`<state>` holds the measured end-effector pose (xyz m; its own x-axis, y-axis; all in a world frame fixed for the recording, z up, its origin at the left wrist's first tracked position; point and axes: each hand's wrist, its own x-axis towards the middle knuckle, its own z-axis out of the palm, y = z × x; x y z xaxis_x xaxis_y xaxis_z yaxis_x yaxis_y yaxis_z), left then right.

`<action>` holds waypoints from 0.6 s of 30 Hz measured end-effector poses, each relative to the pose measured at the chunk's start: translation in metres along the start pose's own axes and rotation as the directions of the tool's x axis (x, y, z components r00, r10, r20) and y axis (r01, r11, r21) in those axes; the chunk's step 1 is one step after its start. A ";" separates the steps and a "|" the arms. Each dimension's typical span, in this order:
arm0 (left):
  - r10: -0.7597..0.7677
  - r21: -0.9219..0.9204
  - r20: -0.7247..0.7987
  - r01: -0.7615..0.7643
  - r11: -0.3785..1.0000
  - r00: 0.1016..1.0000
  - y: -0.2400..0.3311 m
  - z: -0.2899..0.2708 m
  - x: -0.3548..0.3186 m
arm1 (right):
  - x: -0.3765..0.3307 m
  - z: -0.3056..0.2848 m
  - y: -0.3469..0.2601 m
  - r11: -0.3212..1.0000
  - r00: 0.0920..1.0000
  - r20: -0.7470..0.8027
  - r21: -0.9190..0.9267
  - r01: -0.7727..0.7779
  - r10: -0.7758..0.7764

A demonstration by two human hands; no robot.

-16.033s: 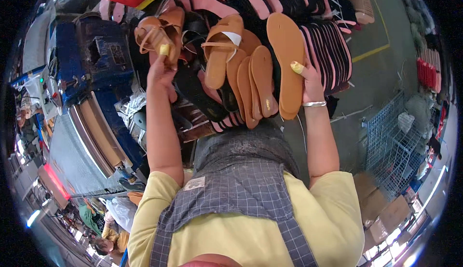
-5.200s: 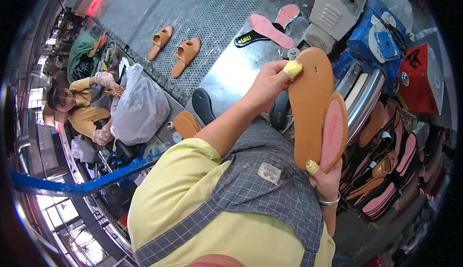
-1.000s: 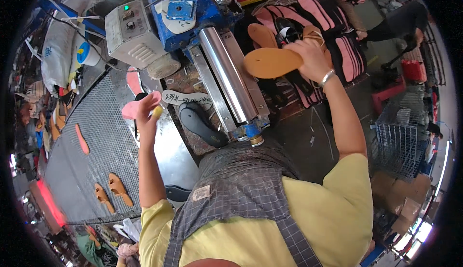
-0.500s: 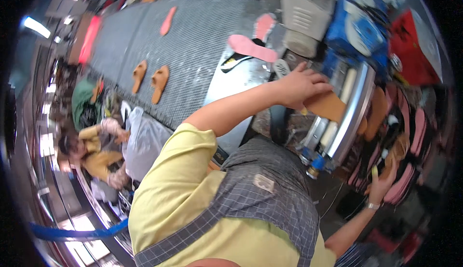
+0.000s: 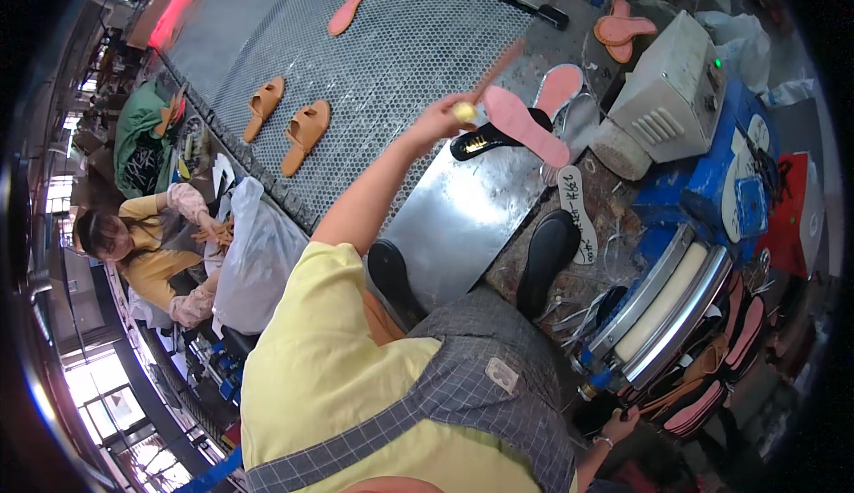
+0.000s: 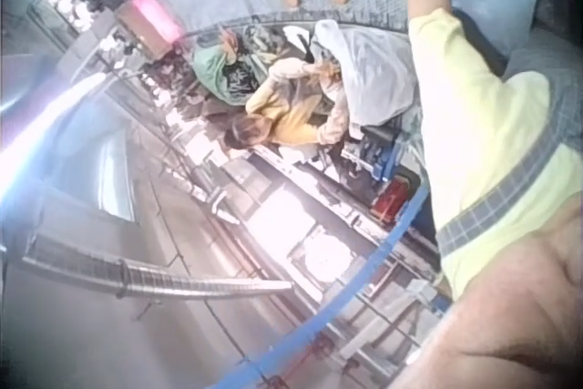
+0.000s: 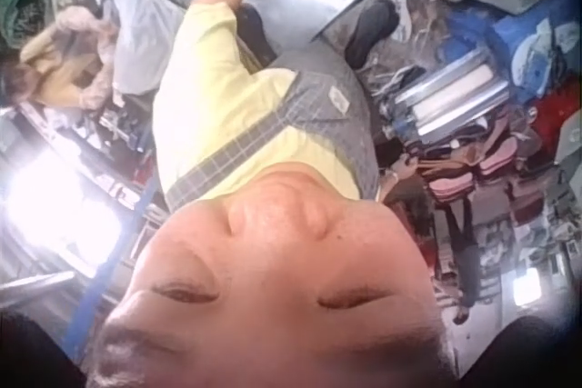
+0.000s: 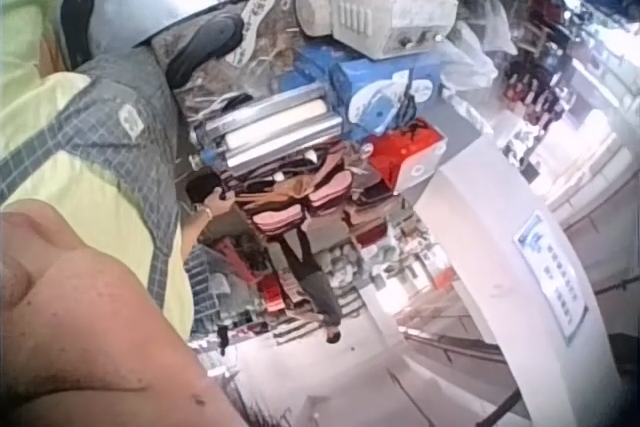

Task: The recorder is assembling and inspecting sandals on a conveyor belt in a factory, using a rolling machine for sole attachment.

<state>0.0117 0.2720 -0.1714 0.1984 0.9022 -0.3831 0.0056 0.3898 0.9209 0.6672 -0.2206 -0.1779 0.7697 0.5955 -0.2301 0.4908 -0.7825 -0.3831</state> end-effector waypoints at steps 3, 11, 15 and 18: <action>-0.252 -0.362 -0.034 0.223 0.905 0.967 -0.021 -0.060 0.048 | -0.015 0.002 0.007 0.997 0.997 0.029 -0.011 -0.070 0.071; -0.426 -0.521 -0.101 0.316 0.793 0.899 -0.041 -0.118 0.150 | -0.063 -0.037 0.017 0.982 0.982 0.064 0.053 -0.183 0.180; -0.352 0.137 -0.535 0.490 0.861 0.768 -0.036 -0.143 0.128 | -0.071 -0.046 0.058 0.982 0.995 -0.033 0.170 -0.082 0.089; 0.203 0.470 -0.816 0.418 0.777 0.541 -0.055 -0.187 0.052 | -0.056 -0.049 0.055 0.952 0.959 0.043 0.121 -0.282 0.279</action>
<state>-0.1614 0.3323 -0.2551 -0.6914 0.7181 -0.0794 0.5482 0.5930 0.5897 0.6714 -0.3058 -0.1426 0.8578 0.3609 -0.3660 0.2007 -0.8907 -0.4079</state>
